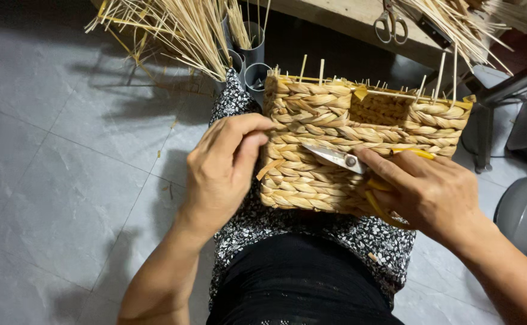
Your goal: The person sits on the floor with a woven water-hyacinth basket on their lap and uses scissors to trim off protruding wooden stick ends around the basket rim. They rotate the basket to reach different sides and pull loose trimmed pieces away by hand.
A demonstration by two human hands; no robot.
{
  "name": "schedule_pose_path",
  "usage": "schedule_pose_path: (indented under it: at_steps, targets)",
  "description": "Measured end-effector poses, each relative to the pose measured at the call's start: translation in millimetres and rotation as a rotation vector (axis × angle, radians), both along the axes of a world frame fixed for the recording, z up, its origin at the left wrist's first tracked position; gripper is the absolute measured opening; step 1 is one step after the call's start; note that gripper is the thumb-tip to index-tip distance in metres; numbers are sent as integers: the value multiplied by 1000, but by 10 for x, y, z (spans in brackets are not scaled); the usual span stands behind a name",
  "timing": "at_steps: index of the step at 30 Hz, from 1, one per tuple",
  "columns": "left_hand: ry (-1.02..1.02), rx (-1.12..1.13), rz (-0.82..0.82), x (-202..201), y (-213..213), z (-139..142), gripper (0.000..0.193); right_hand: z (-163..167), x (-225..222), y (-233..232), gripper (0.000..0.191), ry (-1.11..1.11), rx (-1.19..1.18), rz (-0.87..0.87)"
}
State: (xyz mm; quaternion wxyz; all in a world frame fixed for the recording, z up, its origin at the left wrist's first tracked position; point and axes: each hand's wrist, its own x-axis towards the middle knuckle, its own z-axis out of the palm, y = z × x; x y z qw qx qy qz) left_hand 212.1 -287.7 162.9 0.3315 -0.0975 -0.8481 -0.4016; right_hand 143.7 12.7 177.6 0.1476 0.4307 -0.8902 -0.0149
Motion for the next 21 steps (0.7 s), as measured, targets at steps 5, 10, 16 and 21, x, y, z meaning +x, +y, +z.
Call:
schedule_pose_path:
  at_steps: [5,10,16,21]
  targets:
    - [-276,-1,-72,200,-127,5,22,58,81,26,73,1,-69,28]
    - [-162,-75,-50,226,-1,-77,27,65,83,-75,73,37,-69,68]
    - [-60,-152,-29,164,59,-89,17,84,71,-188,72,40,-42,68]
    - [-71,-103,-87,117,109,-76,17,77,79,-201,72,80,-10,91]
